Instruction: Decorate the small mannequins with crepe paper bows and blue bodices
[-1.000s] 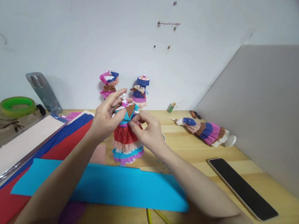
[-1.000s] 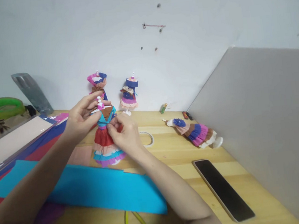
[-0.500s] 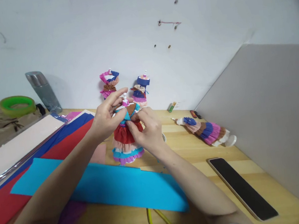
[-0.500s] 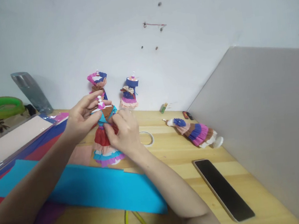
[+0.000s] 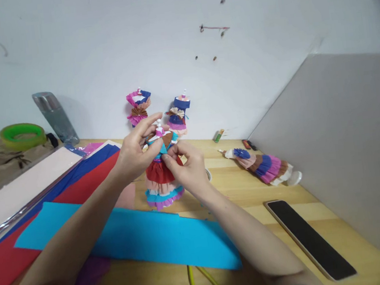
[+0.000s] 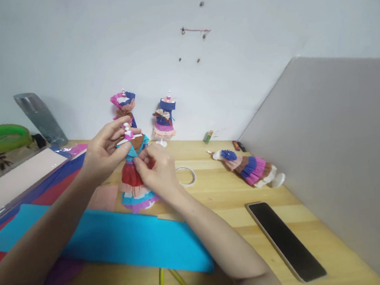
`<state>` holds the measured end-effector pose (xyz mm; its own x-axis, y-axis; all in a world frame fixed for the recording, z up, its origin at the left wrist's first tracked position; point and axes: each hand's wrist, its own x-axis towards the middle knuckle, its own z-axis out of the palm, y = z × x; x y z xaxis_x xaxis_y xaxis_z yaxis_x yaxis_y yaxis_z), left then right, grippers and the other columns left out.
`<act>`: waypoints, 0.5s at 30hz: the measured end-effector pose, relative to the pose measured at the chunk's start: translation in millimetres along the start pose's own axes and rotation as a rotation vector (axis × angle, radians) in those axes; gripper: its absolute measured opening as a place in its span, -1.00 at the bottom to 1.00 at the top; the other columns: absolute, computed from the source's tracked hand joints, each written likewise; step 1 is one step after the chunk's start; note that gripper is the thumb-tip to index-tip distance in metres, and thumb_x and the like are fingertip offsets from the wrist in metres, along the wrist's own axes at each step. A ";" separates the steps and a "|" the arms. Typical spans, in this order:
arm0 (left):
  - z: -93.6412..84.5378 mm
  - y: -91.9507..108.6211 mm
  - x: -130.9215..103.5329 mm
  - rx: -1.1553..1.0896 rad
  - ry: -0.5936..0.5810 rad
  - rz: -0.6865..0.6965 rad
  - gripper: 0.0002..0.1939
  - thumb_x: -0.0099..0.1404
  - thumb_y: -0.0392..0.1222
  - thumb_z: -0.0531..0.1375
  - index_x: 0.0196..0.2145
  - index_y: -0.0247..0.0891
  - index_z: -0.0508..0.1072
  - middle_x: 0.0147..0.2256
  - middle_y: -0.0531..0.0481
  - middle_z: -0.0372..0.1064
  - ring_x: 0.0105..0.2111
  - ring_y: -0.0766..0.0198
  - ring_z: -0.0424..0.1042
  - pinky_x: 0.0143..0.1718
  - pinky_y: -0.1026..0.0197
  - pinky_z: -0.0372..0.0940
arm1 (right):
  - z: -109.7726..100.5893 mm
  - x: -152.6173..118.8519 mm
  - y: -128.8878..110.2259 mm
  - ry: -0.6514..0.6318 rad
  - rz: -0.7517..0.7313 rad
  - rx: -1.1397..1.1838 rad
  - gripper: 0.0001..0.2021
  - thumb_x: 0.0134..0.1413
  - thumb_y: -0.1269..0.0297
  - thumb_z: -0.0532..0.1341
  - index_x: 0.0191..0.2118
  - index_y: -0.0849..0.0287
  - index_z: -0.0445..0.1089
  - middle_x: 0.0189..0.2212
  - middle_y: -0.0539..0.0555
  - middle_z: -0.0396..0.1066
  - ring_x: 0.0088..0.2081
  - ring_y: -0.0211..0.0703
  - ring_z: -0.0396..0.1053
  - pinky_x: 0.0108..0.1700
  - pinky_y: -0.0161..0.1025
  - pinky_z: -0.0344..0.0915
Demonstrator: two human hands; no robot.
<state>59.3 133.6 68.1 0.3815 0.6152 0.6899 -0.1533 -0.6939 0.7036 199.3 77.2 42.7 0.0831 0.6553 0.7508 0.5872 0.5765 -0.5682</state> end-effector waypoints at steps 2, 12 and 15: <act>0.0 0.4 -0.2 0.003 0.008 -0.003 -0.47 0.20 -0.33 0.16 0.15 -0.25 0.31 0.04 -0.16 0.42 0.06 0.11 0.42 0.04 0.10 0.38 | 0.7 1.1 2.1 -0.018 0.029 0.036 -0.83 0.01 0.38 0.20 -0.55 0.14 0.25 -0.58 -0.07 0.22 -0.47 -0.24 0.22 -0.34 -0.25 0.17; -1.9 -0.2 -1.4 -0.007 -0.011 -0.024 -0.46 0.21 -0.31 0.18 0.17 -0.22 0.30 0.02 -0.16 0.43 0.09 0.07 0.40 0.06 0.05 0.37 | -8.2 4.2 -0.3 0.030 0.128 0.122 -0.86 -0.03 0.29 0.21 -0.54 0.14 0.32 -0.57 -0.06 0.30 -0.47 -0.25 0.24 -0.34 -0.25 0.20; -1.9 -0.9 -1.7 0.004 -0.015 -0.008 -0.46 0.22 -0.31 0.18 0.17 -0.23 0.30 0.03 -0.16 0.42 0.09 0.08 0.40 0.08 0.04 0.35 | -10.6 8.2 -0.9 0.129 0.147 0.132 -0.83 0.01 0.24 0.20 -0.53 0.15 0.33 -0.56 -0.04 0.32 -0.46 -0.24 0.25 -0.33 -0.24 0.19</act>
<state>57.1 133.9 66.6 0.3965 0.6147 0.6818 -0.1462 -0.6909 0.7080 208.1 76.9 53.0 0.2675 0.6739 0.6887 0.4516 0.5437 -0.7075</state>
